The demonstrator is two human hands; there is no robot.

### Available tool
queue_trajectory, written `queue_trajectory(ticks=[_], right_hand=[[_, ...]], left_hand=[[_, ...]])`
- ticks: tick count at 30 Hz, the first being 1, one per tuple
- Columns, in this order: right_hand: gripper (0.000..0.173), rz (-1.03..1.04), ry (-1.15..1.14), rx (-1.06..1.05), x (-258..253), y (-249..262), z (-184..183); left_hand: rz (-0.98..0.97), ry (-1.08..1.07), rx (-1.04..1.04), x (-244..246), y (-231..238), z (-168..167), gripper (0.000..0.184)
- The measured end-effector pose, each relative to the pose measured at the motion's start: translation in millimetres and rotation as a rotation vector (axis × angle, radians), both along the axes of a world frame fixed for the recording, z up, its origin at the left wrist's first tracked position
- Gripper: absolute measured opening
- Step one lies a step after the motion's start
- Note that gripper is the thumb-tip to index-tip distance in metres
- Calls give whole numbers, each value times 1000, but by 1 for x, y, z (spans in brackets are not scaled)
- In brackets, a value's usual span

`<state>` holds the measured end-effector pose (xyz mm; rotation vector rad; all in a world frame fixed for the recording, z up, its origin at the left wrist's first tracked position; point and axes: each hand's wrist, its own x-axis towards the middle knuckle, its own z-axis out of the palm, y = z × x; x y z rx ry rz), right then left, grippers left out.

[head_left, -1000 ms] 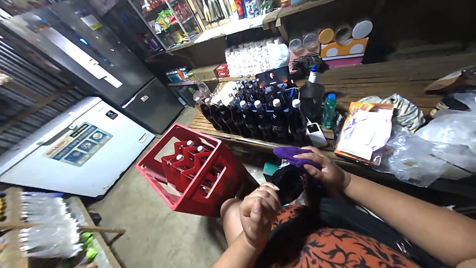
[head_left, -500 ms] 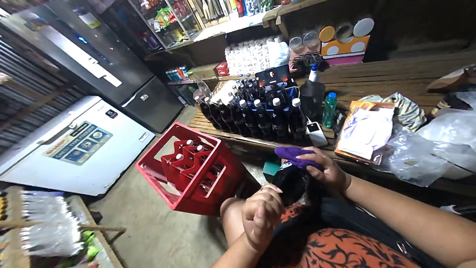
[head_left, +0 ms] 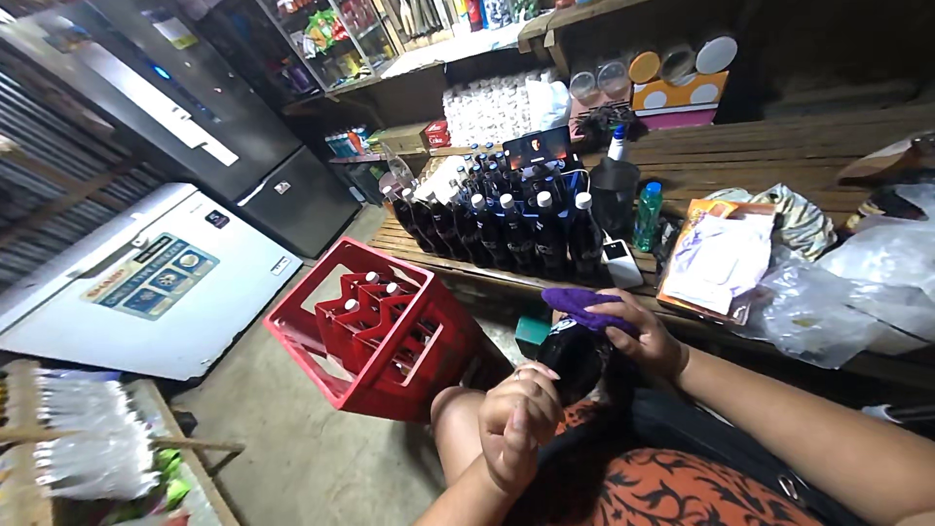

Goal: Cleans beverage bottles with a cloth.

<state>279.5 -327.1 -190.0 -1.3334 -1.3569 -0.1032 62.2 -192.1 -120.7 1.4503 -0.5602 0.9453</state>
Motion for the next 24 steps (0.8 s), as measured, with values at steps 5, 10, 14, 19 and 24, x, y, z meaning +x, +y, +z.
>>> queue_trajectory(ticks=[5,10,14,19,24], right_hand=[[42,18,8,26,1,0,-2],[43,8,-1,29,0,0,-3],[43,13,-1,33,0,-1,-2],[43,17,-6,39,0,-1,-2],[43,18,-5,40,0,-2,-1]], left_hand=[[9,4,22,0,0,-1,52],[10,1,31,0,-1,0,51],[1,-3,34,0,-1,0,51],[6,0,44,0,-1,0,50],[7,-2,48,0,-2,2,51]])
